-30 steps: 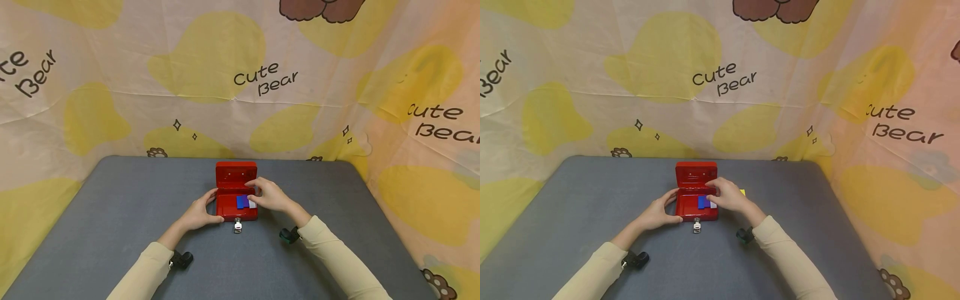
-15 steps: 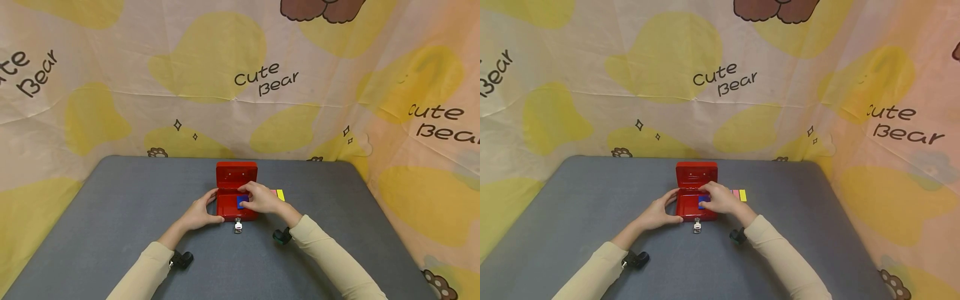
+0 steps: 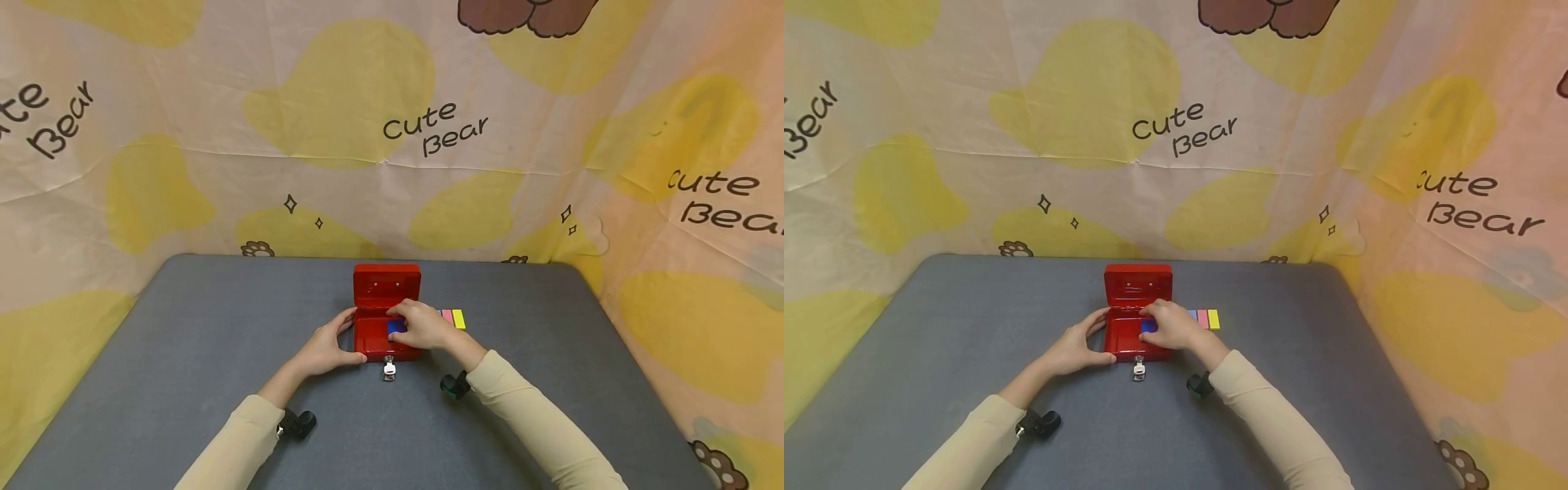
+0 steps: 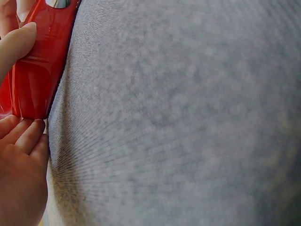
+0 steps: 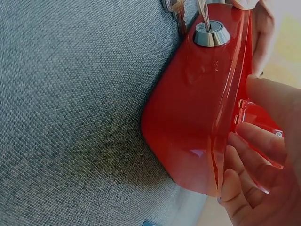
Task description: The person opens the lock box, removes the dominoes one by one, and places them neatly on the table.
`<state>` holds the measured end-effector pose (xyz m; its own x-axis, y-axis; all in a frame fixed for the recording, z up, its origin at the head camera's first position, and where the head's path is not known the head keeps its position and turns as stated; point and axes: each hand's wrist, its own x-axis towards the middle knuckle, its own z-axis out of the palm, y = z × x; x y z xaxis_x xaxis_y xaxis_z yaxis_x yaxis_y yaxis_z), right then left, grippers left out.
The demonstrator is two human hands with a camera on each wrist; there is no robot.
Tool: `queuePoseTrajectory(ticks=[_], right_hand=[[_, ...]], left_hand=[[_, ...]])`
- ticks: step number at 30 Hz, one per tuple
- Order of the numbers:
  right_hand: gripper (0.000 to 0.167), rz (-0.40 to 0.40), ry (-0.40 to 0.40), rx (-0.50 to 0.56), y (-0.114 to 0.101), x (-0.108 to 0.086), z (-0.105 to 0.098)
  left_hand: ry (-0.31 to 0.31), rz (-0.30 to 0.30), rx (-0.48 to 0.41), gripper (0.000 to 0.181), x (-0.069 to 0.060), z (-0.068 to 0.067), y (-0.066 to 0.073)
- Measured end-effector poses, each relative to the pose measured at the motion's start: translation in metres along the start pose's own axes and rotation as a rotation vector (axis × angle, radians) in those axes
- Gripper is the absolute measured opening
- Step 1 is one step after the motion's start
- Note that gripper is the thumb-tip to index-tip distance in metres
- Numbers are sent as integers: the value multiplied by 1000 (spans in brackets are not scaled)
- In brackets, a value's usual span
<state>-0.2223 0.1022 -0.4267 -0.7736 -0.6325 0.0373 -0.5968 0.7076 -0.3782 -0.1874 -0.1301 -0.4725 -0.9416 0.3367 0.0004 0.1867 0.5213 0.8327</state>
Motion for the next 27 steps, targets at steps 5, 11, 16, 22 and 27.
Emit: queuePoseTrajectory(ticks=[5,11,16,22,27], right_hand=[[42,17,7,-7,-1,0,-1],[41,16,-1,-4,0,1,-1],[46,14,-50,-67,-1,4,0],[48,34,-70,-92,-4,5,0],[48,48,-77,-114,-6,6,2]], left_hand=[[1,3,-6,93,0,0,0],[2,1,-18,93,0,0,1],[3,-16,-7,93,0,0,1],[4,-24,-3,92,-1,1,3],[1,-16,-4,92,-1,0,2]])
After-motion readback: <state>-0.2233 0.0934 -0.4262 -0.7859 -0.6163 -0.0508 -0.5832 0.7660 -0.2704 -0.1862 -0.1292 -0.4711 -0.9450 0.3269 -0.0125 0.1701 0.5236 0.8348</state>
